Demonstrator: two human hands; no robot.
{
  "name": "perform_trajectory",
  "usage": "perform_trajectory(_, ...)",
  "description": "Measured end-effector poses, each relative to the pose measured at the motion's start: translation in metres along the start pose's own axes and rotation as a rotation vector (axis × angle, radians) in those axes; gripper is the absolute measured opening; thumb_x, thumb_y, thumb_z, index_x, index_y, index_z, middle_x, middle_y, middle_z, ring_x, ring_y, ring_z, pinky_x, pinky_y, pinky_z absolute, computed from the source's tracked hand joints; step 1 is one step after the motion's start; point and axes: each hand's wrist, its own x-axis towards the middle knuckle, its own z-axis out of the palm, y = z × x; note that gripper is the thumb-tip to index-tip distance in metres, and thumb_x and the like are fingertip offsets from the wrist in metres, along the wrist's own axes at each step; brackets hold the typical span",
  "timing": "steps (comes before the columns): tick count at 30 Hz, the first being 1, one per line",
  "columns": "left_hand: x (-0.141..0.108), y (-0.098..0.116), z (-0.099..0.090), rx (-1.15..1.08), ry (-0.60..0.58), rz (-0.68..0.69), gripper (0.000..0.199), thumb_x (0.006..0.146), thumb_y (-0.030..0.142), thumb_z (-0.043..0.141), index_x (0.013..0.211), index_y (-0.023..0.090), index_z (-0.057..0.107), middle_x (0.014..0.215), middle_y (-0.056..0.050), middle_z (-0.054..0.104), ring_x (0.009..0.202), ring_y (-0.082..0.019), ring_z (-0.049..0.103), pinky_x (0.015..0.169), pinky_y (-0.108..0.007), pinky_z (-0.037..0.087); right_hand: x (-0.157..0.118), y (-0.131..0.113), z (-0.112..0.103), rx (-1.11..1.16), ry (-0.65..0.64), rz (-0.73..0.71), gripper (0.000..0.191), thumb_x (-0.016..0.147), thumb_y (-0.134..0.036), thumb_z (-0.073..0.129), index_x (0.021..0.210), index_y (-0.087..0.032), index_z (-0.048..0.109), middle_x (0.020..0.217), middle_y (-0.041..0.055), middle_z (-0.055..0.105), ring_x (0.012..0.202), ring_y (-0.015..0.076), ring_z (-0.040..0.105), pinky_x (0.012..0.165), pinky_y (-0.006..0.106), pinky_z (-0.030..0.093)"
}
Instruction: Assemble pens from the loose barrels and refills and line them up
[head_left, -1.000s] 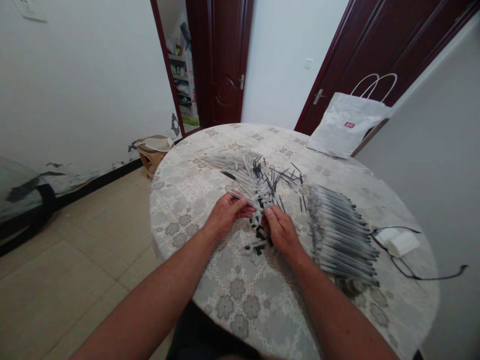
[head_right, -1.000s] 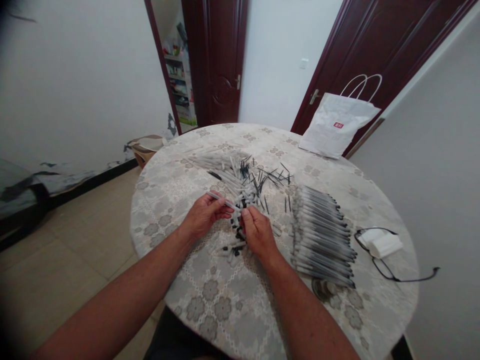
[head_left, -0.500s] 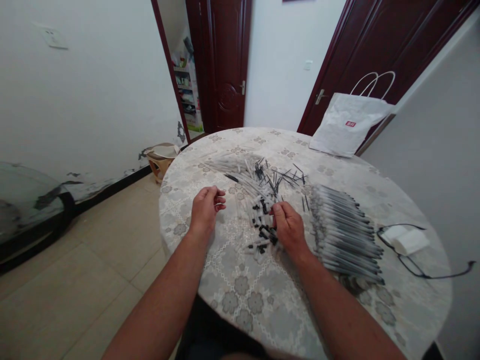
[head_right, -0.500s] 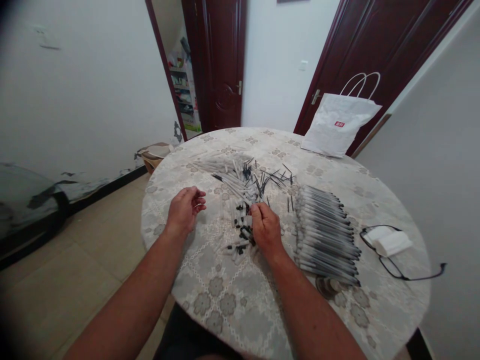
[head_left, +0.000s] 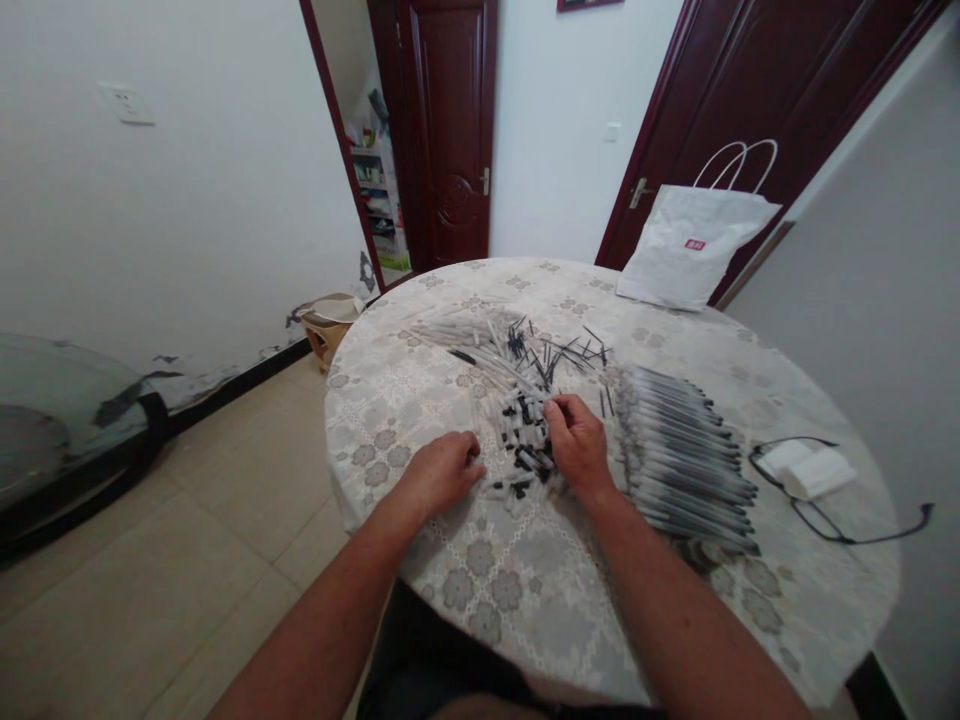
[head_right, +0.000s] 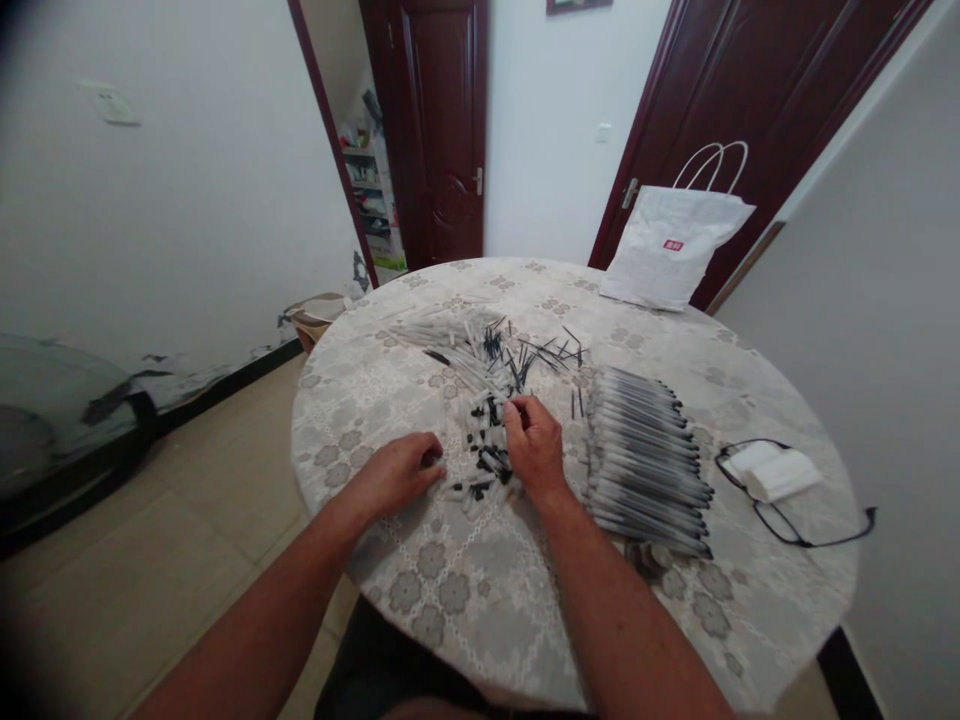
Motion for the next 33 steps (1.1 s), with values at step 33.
perform_trajectory(33,0.079,-0.02,0.008,-1.735,0.204,-0.054,0.037,0.071,0.024,0.087,0.101,0.016,0.067,0.083,-0.001,0.067,0.068,-0.01,0.063,0.059,-0.02,0.05,-0.005,0.005,0.003,0.158,0.008,0.11,0.038,0.103,-0.047,0.04,0.077,-0.023,0.055,0.06,-0.0044,0.054,0.056,0.0141,0.051,0.058,0.027,0.037)
